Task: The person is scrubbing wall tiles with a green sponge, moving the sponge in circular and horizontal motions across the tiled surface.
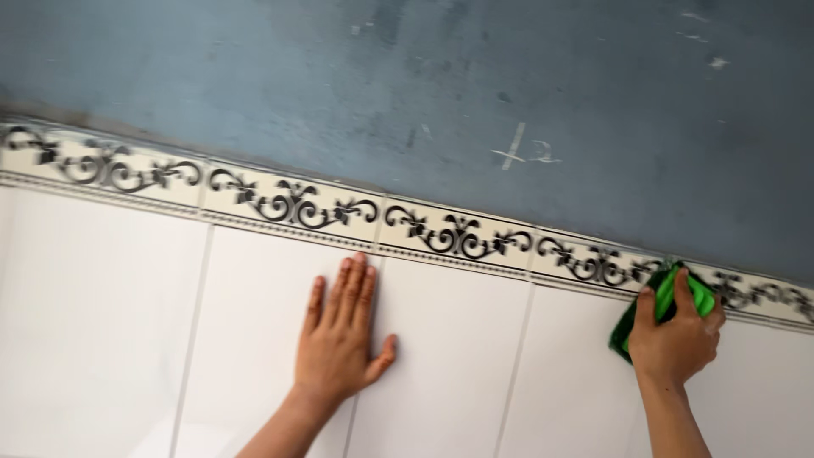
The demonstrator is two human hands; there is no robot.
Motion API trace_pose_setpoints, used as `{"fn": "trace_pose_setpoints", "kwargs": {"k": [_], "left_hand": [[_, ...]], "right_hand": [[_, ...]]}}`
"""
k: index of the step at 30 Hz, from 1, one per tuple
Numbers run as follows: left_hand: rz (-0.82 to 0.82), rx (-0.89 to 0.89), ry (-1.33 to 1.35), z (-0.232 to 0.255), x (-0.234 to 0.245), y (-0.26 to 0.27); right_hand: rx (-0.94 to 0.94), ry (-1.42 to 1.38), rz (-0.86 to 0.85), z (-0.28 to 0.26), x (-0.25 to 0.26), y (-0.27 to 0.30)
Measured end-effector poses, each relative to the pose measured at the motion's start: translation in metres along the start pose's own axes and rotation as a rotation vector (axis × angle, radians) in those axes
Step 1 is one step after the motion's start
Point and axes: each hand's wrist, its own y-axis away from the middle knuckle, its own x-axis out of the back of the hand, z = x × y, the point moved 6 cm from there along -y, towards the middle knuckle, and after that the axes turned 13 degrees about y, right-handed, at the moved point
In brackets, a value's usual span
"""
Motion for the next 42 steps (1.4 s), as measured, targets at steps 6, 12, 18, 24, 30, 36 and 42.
{"fn": "trace_pose_setpoints", "kwargs": {"k": [6, 12, 18, 24, 30, 36, 42], "left_hand": [[-0.023, 0.001, 0.040, -0.003, -0.003, 0.008], [0.171, -0.043, 0.301, -0.002, 0.017, 0.013], [0.120, -0.056, 0.292, 0.020, 0.015, -0.007], [-0.071, -0.198, 0.169, 0.026, -0.014, -0.020], [-0.099, -0.201, 0.137, 0.027, -0.017, -0.020], [-0.094, -0.212, 0.084, 0.031, -0.014, -0.022], [-0.063, -0.224, 0.019, 0.034, -0.011, -0.019]], "right_hand": [[0.392, -0.200, 0.138, -0.214, 0.052, 0.063], [0.766, -0.250, 0.267, -0.322, 0.116, 0.124], [0.839, -0.207, 0.103, -0.208, 0.086, 0.116], [0.292, 0.003, 0.044, -0.025, 0.022, 0.044], [-0.077, -0.034, -0.083, 0.012, 0.005, 0.033], [0.533, -0.135, 0.068, -0.138, 0.080, 0.141], [0.564, -0.163, 0.065, -0.106, 0.069, 0.148]]}}
